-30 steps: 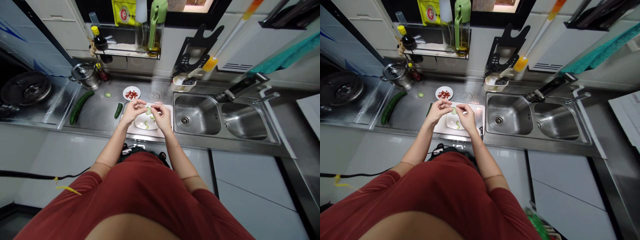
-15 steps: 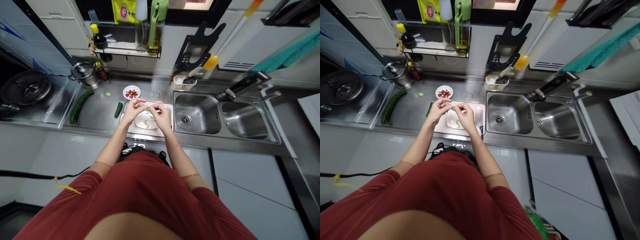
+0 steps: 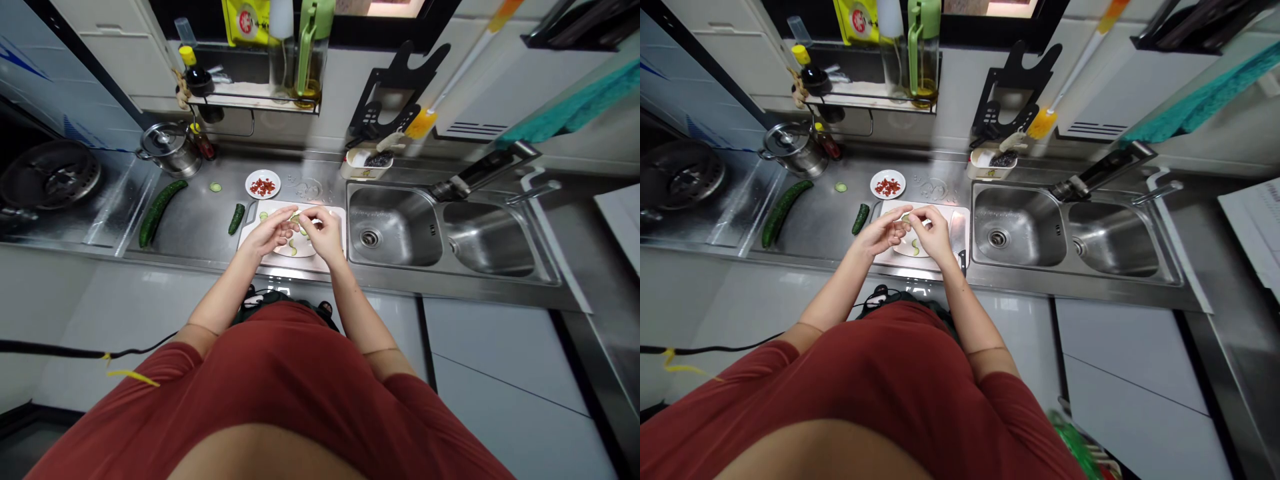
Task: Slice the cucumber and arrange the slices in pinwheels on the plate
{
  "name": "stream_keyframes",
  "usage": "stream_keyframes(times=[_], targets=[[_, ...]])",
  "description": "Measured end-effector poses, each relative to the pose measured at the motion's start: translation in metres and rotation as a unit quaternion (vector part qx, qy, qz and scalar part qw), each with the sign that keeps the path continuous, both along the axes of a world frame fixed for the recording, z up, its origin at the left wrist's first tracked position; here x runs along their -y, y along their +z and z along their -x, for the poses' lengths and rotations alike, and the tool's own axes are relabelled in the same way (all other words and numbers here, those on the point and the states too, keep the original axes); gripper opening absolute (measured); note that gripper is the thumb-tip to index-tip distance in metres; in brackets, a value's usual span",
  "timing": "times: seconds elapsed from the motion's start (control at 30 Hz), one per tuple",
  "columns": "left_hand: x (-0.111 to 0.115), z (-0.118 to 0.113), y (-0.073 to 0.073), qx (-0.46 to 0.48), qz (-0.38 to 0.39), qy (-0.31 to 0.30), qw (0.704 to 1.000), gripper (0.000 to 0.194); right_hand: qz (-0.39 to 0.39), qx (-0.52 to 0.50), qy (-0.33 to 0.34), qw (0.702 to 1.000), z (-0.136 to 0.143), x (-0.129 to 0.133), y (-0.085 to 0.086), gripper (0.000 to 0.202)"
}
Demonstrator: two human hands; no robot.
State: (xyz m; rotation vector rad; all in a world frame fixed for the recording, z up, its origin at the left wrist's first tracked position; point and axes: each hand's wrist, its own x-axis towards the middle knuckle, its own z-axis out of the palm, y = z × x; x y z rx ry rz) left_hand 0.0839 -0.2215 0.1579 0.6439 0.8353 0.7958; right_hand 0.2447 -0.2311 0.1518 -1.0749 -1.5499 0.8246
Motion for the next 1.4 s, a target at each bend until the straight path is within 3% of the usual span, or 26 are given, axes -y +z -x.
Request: stream_keyframes(times=[0.13,0.47,0.87,1.17,1.4], targets=[[0.002,-0.001,0.004,-0.018,-0.028,0.045,0.998,0.062,-0.006,-0.001,0.012,1.000,-0.002,0.001,0.001,0.025],[0.001,0.001,0.005,-0.070,-0.083,0.058,0.992,0.069,0.008,-0.009,0.028,1.000,-0.004,0.002,-0.004,0.025],[0.005,-0.005,0.000,-0.150,-0.240,0.129,0.951,0.062,0.042,-0.029,0.020,0.999,-0.003,0.000,-0.012,0.024],[0.010,-0.009,0.005,-0.181,-0.191,0.150,0.953,0.060,0.079,-0.030,0.011,0.996,-0.002,0.000,-0.014,0.027],[0.007,-0.008,-0.006,-0.187,-0.211,0.149,0.948,0.044,0.118,-0.069,0.036,0.990,-0.001,-0.005,-0.024,0.025]])
